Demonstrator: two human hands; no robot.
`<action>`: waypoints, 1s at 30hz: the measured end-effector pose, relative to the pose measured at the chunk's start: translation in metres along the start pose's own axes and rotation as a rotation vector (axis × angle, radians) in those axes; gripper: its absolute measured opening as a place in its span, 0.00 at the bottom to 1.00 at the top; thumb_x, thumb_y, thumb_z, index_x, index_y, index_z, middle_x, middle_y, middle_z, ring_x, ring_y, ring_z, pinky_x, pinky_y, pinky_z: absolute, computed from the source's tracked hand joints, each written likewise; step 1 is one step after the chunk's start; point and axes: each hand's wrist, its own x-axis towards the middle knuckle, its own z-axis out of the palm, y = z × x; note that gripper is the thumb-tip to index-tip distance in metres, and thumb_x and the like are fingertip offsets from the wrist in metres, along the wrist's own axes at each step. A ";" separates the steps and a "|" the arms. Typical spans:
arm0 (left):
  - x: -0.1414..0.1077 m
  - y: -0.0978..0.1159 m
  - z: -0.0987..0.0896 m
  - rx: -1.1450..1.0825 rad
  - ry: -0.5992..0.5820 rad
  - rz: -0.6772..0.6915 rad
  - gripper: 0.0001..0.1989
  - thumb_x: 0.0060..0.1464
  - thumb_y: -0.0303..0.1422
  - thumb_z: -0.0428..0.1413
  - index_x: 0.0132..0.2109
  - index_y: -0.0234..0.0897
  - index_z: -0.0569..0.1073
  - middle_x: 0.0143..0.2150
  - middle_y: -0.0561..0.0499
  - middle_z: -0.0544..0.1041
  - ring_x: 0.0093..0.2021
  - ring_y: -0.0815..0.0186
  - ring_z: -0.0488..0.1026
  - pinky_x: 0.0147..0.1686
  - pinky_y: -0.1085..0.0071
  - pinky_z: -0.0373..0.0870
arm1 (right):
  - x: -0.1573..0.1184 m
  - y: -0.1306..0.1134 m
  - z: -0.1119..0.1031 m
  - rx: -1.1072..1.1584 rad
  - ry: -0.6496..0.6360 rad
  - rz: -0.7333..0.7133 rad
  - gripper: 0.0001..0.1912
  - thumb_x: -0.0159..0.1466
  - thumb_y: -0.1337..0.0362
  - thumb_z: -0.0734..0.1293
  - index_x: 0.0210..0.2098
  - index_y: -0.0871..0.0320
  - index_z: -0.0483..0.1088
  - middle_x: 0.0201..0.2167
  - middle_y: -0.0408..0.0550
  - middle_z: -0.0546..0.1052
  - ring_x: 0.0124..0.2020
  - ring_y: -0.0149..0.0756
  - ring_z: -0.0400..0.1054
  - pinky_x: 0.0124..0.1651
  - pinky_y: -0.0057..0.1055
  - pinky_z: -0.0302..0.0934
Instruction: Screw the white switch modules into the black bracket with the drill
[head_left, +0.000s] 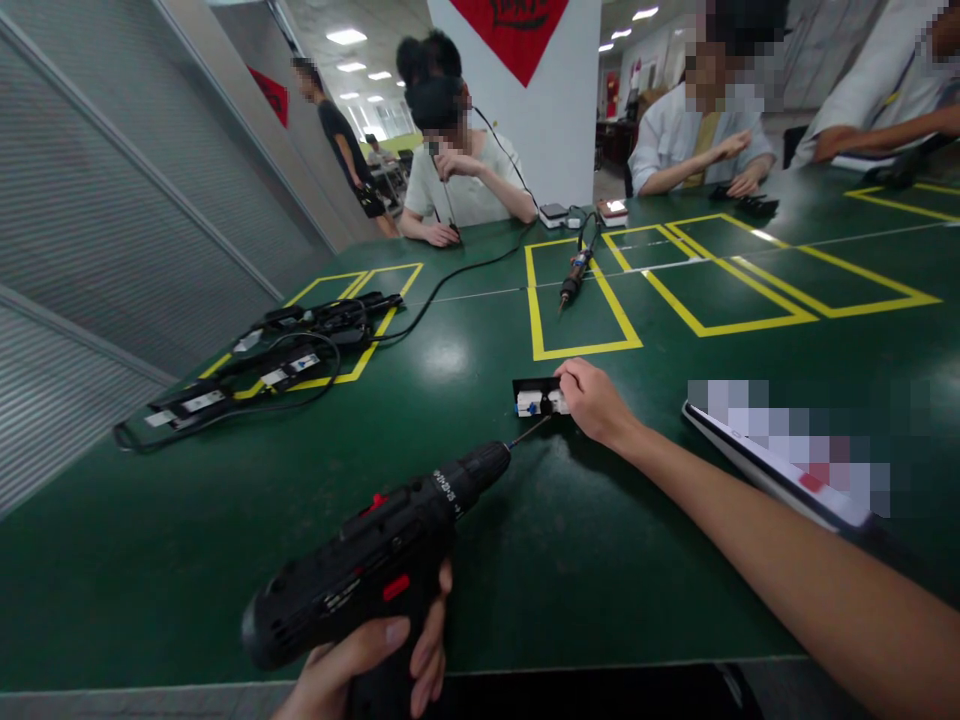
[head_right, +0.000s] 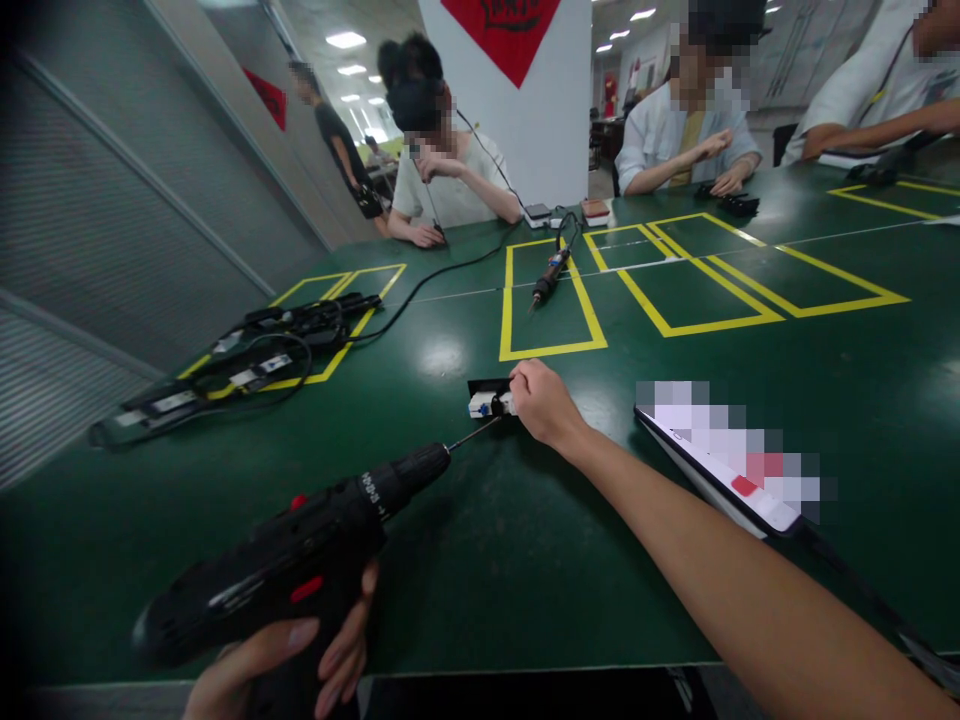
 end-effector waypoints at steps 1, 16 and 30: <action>0.000 0.000 0.000 0.005 0.007 -0.004 0.16 0.53 0.36 0.49 0.47 0.32 0.64 0.24 0.51 0.67 0.20 0.64 0.69 0.24 0.63 0.65 | 0.000 0.000 0.000 0.001 0.002 -0.001 0.12 0.62 0.68 0.53 0.30 0.59 0.66 0.31 0.48 0.70 0.34 0.35 0.63 0.38 0.30 0.55; -0.001 0.001 0.001 0.030 0.032 -0.024 0.16 0.53 0.36 0.50 0.46 0.32 0.64 0.24 0.51 0.68 0.20 0.64 0.69 0.25 0.62 0.66 | 0.000 0.000 0.001 -0.009 0.018 0.005 0.11 0.62 0.69 0.54 0.29 0.59 0.66 0.30 0.48 0.70 0.34 0.35 0.63 0.39 0.30 0.55; -0.002 0.001 0.003 0.040 0.072 -0.033 0.16 0.52 0.37 0.50 0.46 0.32 0.65 0.24 0.51 0.67 0.20 0.64 0.69 0.25 0.62 0.66 | 0.000 -0.003 -0.002 -0.002 0.014 0.015 0.11 0.62 0.69 0.54 0.29 0.59 0.66 0.30 0.48 0.70 0.33 0.35 0.63 0.38 0.30 0.54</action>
